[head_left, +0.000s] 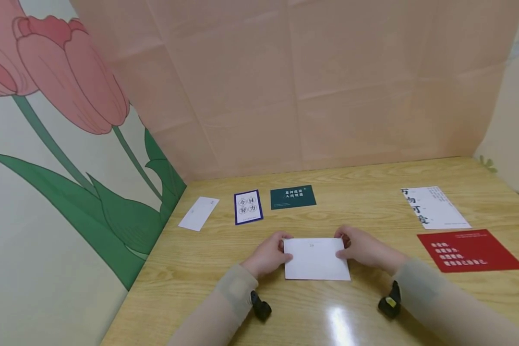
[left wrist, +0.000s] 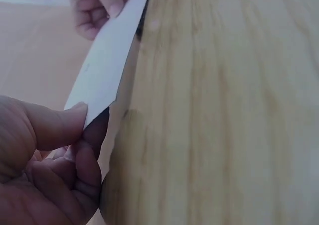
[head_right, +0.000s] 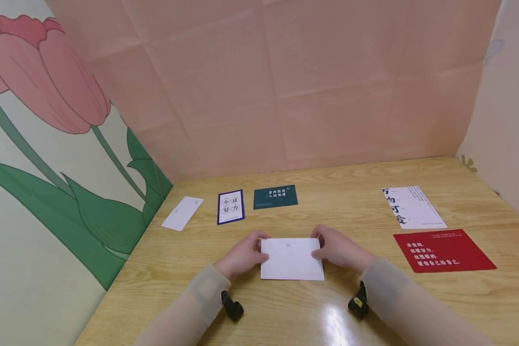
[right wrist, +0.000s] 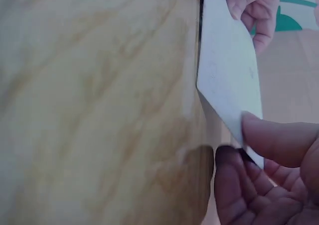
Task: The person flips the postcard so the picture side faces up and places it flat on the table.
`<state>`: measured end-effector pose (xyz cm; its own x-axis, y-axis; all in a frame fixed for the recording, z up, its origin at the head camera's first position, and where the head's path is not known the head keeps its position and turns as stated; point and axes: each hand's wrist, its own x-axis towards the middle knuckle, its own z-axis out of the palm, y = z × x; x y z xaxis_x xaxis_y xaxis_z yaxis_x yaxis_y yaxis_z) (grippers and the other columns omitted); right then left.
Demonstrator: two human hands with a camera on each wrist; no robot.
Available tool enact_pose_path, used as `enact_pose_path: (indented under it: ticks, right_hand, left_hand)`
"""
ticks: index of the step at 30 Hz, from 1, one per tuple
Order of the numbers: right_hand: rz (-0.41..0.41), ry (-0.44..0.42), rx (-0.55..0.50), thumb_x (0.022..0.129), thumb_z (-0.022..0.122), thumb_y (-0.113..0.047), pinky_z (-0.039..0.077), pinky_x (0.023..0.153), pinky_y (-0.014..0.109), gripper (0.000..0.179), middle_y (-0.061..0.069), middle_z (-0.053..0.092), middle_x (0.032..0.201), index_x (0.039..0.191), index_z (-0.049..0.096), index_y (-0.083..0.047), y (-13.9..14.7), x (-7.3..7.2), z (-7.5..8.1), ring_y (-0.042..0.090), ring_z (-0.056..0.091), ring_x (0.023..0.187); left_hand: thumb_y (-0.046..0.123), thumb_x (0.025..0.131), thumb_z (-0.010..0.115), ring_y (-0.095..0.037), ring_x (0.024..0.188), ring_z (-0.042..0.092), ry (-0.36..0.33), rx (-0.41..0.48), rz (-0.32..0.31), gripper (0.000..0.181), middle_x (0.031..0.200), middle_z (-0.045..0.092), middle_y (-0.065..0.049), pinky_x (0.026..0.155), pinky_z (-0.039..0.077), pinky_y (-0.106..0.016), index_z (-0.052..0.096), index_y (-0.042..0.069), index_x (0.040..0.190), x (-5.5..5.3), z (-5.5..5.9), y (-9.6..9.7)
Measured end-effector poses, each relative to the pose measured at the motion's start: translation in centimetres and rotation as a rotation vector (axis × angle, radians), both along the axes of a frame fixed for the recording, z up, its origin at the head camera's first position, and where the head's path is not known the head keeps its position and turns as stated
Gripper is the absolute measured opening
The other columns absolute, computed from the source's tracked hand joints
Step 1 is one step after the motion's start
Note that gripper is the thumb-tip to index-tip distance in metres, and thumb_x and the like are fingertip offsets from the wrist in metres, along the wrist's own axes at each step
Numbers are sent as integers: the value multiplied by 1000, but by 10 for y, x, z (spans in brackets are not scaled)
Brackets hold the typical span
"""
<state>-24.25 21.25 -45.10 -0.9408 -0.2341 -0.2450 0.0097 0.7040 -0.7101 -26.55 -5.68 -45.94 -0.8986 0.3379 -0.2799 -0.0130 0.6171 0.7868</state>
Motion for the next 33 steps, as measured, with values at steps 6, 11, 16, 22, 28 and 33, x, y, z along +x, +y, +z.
enact_pose_path:
  ticks: [6, 11, 16, 22, 28, 33]
  right_hand:
    - [-80, -82, -186, 88, 71, -21, 49, 71, 35, 52, 14, 48, 106, 130, 45, -5, 1, 3, 2, 26, 53, 86]
    - [-118, -109, -310, 89, 70, -19, 52, 71, 36, 59, 16, 44, 109, 137, 40, -6, 1, 5, 4, 26, 54, 88]
    - [-160, -116, -399, 89, 69, -17, 52, 74, 36, 68, 17, 47, 107, 145, 31, -6, 2, 5, 5, 27, 54, 89]
    - [-191, -152, -470, 91, 67, -15, 52, 70, 35, 59, 14, 55, 104, 138, 35, 3, 3, 5, 3, 24, 57, 83]
    - [-186, -147, -508, 93, 63, -12, 52, 68, 35, 54, 13, 54, 101, 137, 36, 2, 5, 6, 3, 24, 56, 80]
    - [-193, -118, -519, 93, 63, -13, 54, 70, 36, 56, 15, 52, 104, 139, 34, 2, 7, 7, 4, 24, 56, 84]
  left_hand:
    - [13, 88, 70, -21, 89, 53, -47, 120, 58, 39, 99, 57, -2, 76, 42, -35, 56, 27, 122, -2, 3, 0]
    - [10, 89, 69, -21, 86, 54, -64, 207, 105, 41, 99, 57, -5, 74, 45, -32, 56, 26, 125, -1, 6, 0]
    - [8, 90, 67, -21, 84, 55, -69, 288, 141, 47, 100, 56, -8, 75, 47, -32, 52, 24, 132, -2, 5, 0]
    - [12, 90, 68, -21, 84, 54, -59, 328, 212, 49, 101, 54, -7, 74, 45, -30, 49, 25, 133, -3, 4, 2]
    - [15, 90, 68, -20, 85, 55, -55, 389, 273, 47, 100, 56, -7, 77, 48, -31, 50, 21, 133, -2, 5, 4]
    - [17, 94, 64, -18, 82, 57, -46, 460, 264, 34, 96, 59, -6, 76, 50, -32, 55, 13, 126, -1, 5, 5]
